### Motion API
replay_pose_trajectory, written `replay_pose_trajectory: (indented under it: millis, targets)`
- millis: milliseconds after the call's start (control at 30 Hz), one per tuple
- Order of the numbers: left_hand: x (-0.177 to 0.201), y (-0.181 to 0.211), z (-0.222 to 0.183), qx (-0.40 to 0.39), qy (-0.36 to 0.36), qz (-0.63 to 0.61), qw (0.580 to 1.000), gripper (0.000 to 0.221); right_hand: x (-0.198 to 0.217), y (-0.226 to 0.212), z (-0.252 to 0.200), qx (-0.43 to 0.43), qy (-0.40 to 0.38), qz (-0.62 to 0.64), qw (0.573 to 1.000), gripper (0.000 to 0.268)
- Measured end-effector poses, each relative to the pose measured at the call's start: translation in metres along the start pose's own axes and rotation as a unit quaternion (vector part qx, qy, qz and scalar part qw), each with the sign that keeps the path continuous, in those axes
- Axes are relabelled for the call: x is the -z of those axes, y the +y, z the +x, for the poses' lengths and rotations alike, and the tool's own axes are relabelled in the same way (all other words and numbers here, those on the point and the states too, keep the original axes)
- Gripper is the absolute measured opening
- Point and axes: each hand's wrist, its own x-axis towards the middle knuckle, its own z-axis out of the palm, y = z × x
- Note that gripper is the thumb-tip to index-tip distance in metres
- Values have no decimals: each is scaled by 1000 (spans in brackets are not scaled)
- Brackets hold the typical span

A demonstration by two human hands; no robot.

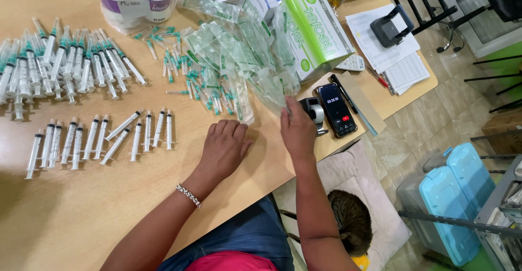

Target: The person removes syringes and capped needles from a box by hand, places them on a table, and then attaches the needles to several syringes one at a time.

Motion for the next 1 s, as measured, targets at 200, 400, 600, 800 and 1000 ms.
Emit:
replay_pose_trajectory:
  millis: [200,400,600,800,1000]
  targets:
    - [2,-5,-6,19,-13,-26,999,37,34,-20,37,-76,66,75,992,29]
    - [-4,-7,-3,-17,-14,-11,1000,40,22,-57,101,-73,123,163,976,28]
    - [10,-6,1,-31,-12,-15,999,35,49,-58,143,-79,190,380,902,31]
    - [1,-10,10,-73,10,-4,997,56,21,-68,174,-86,177,178,964,25]
    - [16,-5,13,-28,-81,-24,996,58,-73,-74,151,72,28,42,996,23]
